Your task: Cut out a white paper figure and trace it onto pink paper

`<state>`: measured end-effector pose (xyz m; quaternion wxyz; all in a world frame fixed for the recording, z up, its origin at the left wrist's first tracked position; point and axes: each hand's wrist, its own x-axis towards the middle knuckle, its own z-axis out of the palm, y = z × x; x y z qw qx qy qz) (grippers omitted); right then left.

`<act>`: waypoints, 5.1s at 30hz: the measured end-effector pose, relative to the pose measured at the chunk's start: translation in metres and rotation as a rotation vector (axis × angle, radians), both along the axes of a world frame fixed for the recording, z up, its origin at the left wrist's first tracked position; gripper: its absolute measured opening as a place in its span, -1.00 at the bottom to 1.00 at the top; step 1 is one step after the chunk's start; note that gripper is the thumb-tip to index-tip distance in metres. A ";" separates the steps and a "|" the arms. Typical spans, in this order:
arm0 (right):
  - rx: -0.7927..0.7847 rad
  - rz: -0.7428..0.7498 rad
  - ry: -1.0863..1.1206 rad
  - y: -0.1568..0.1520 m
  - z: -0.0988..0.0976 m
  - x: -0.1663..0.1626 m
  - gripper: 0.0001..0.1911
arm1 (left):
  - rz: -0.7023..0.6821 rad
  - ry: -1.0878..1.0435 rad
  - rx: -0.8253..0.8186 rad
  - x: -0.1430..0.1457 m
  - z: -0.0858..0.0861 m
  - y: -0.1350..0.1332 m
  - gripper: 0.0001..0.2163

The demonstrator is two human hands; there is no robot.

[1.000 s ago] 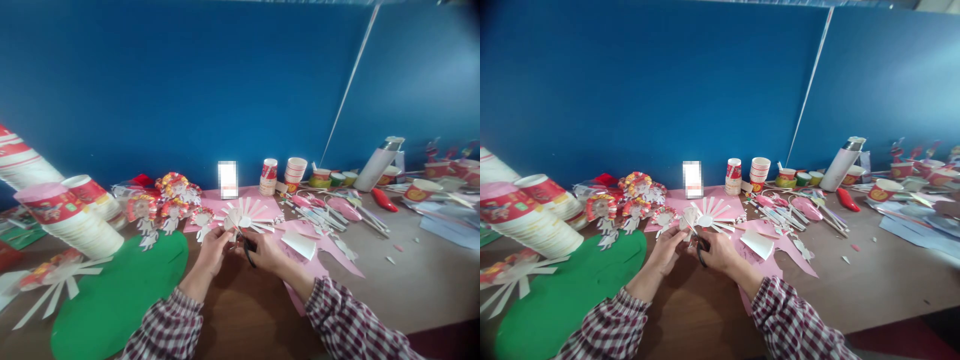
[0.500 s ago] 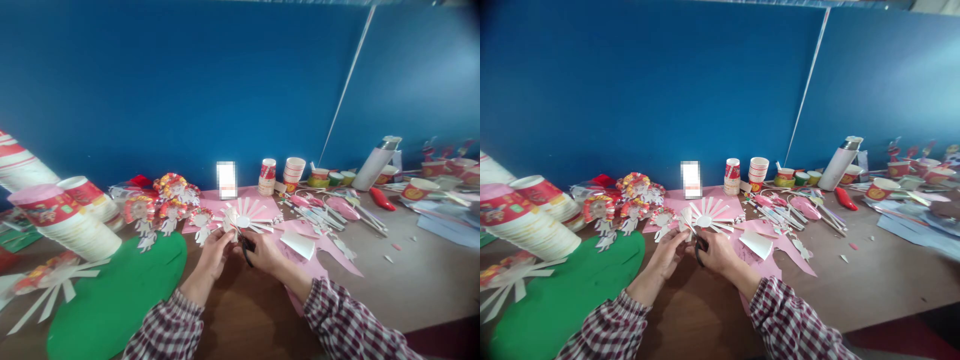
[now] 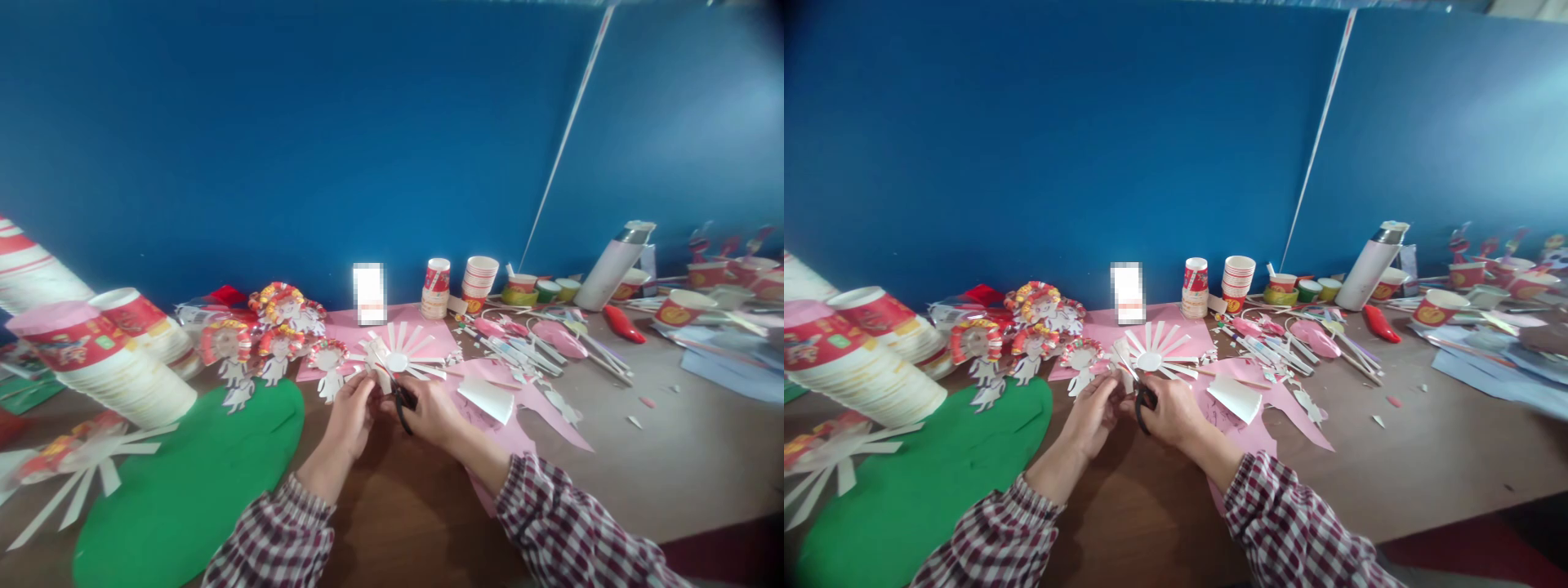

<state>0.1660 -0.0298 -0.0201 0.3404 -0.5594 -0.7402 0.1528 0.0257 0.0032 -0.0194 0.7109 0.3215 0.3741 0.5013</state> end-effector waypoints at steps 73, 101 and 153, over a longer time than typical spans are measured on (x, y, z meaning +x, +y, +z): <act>-0.023 -0.003 -0.082 -0.002 -0.002 0.000 -0.75 | -0.003 0.057 0.029 -0.005 0.005 0.005 -0.76; -0.016 0.018 -0.087 -0.002 0.002 0.001 -0.94 | -0.065 -0.032 -0.063 -0.012 0.004 0.011 -0.81; -0.005 -0.003 -0.004 -0.002 -0.004 -0.003 -0.89 | -0.020 -0.199 -0.170 -0.004 -0.003 0.006 -0.90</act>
